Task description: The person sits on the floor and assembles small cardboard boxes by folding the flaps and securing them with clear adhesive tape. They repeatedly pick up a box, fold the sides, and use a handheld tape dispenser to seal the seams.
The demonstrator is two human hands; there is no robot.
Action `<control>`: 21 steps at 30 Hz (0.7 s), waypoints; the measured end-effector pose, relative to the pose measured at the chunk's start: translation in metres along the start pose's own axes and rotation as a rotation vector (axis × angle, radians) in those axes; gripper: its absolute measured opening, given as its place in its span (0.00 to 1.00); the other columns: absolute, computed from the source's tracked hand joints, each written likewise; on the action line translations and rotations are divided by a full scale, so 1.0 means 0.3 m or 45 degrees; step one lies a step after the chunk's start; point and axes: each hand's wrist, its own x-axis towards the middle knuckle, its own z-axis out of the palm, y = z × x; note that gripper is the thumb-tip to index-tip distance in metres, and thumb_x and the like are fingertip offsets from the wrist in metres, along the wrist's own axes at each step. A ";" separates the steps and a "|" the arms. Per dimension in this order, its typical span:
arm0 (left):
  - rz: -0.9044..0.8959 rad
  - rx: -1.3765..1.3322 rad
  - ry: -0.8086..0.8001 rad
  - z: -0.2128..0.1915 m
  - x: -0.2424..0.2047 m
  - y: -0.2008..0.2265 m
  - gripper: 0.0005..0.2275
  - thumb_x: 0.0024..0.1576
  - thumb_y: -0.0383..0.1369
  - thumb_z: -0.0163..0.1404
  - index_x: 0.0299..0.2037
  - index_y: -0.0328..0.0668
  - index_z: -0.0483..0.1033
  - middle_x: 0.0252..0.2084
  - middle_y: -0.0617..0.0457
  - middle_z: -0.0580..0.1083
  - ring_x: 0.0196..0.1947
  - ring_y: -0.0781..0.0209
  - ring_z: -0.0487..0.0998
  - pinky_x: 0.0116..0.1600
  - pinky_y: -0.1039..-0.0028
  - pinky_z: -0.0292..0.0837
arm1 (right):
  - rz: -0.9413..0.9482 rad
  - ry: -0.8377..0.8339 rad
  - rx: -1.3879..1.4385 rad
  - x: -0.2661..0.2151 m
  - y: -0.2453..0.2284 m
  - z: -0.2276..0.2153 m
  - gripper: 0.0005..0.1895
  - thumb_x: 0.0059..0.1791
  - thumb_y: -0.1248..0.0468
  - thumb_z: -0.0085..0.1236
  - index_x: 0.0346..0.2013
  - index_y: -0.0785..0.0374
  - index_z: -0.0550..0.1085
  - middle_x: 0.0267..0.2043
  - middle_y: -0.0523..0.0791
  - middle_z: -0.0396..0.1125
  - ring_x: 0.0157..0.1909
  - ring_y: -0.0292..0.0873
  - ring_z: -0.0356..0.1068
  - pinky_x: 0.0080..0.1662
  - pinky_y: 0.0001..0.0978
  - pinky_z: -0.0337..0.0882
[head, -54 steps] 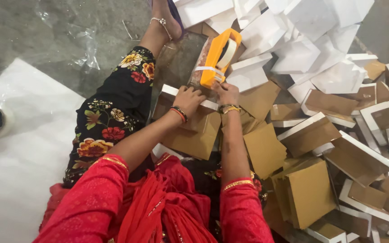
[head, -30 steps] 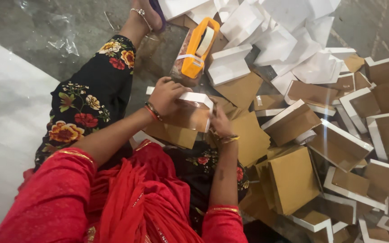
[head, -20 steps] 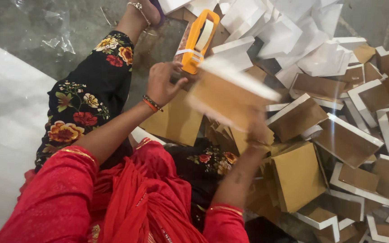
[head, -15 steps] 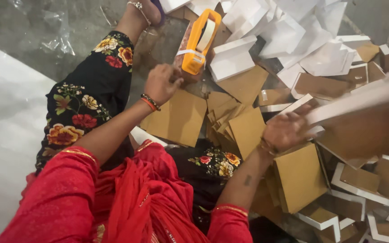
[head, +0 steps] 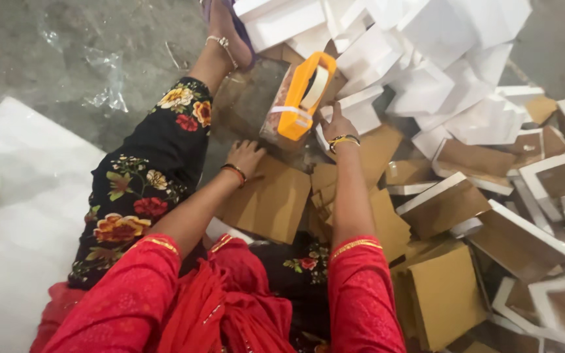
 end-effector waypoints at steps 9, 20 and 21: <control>-0.177 0.031 0.015 -0.042 -0.034 0.049 0.32 0.38 0.48 0.70 0.54 0.54 0.76 0.61 0.44 0.66 0.60 0.44 0.67 0.60 0.51 0.65 | 0.134 0.582 0.244 -0.453 0.031 -0.005 0.24 0.49 0.42 0.61 0.47 0.55 0.69 0.44 0.55 0.73 0.45 0.63 0.73 0.45 0.53 0.71; -0.048 0.006 0.124 0.176 -0.020 -0.012 0.24 0.48 0.41 0.63 0.55 0.48 0.76 0.57 0.45 0.69 0.58 0.45 0.69 0.59 0.53 0.66 | -0.382 0.691 -0.038 -1.153 -0.180 -0.020 0.08 0.43 0.60 0.63 0.35 0.53 0.74 0.51 0.52 0.73 0.54 0.57 0.72 0.55 0.50 0.72; -0.055 -0.028 0.196 0.214 0.009 -0.034 0.22 0.51 0.40 0.61 0.55 0.45 0.75 0.57 0.45 0.69 0.58 0.45 0.69 0.58 0.54 0.66 | -0.361 0.602 0.168 -1.152 -0.167 -0.015 0.08 0.45 0.59 0.63 0.37 0.55 0.75 0.53 0.52 0.73 0.56 0.57 0.71 0.57 0.49 0.70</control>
